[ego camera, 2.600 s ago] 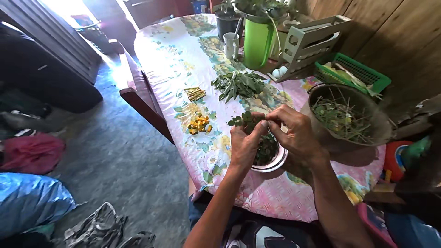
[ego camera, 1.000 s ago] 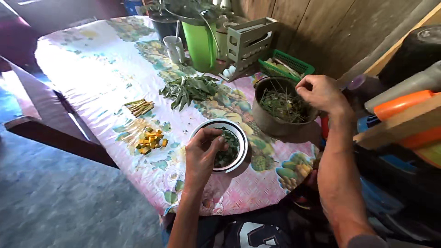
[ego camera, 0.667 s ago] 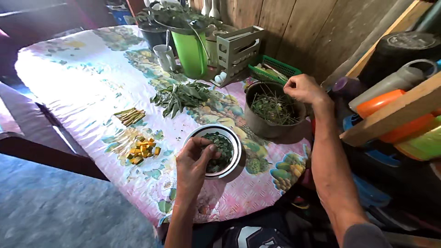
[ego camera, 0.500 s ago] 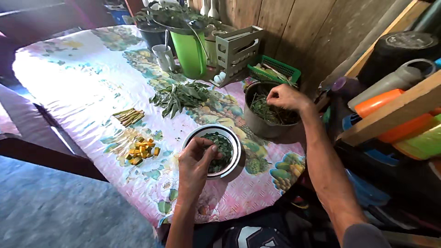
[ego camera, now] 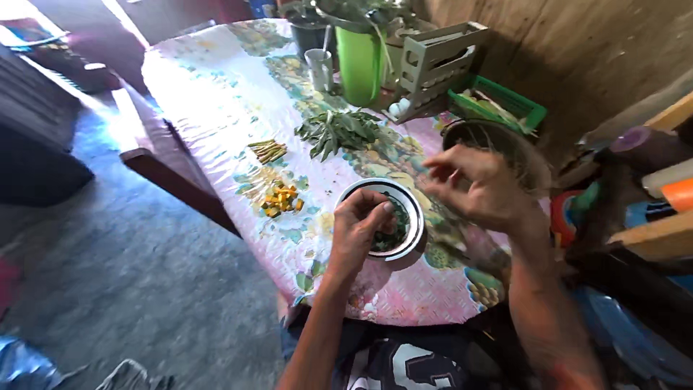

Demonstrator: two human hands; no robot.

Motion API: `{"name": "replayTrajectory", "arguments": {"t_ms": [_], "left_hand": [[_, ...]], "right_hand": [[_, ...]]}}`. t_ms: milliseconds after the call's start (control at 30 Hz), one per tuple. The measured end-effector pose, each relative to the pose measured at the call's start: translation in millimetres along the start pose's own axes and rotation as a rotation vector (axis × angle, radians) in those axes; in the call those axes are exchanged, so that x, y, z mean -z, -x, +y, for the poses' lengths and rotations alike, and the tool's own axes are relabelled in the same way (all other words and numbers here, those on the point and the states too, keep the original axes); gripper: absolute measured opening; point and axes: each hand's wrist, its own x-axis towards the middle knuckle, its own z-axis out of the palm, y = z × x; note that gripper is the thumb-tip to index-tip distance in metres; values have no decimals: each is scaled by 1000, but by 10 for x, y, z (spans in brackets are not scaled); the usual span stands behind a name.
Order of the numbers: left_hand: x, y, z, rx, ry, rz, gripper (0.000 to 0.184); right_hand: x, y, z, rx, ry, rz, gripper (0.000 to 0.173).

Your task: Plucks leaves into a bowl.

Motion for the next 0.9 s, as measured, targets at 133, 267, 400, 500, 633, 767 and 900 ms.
{"name": "replayTrajectory", "arguments": {"t_ms": [133,267,400,500,633,767,900], "left_hand": [[-17,7,61,55,94,69,9],[22,12,78,117,231,104,7],[24,18,36,173,372,93,5],[1,25,37,144,390,50,5],[-28,24,60,104,308,25,8],[-6,28,64,83,200,-38,11],[-54,29,83,86,171,-87,10]], "right_hand": [[-553,-209,-55,308,-280,-66,40],[-729,-270,-58,346,-365,-19,24],[-770,-218,6,300,-454,-14,25],[-775,-145,73,226,-527,-18,18],[-785,-131,74,210,-489,19,10],[-805,-132,39,205,-454,26,7],[-783,-89,48,156,-501,18,9]]}}
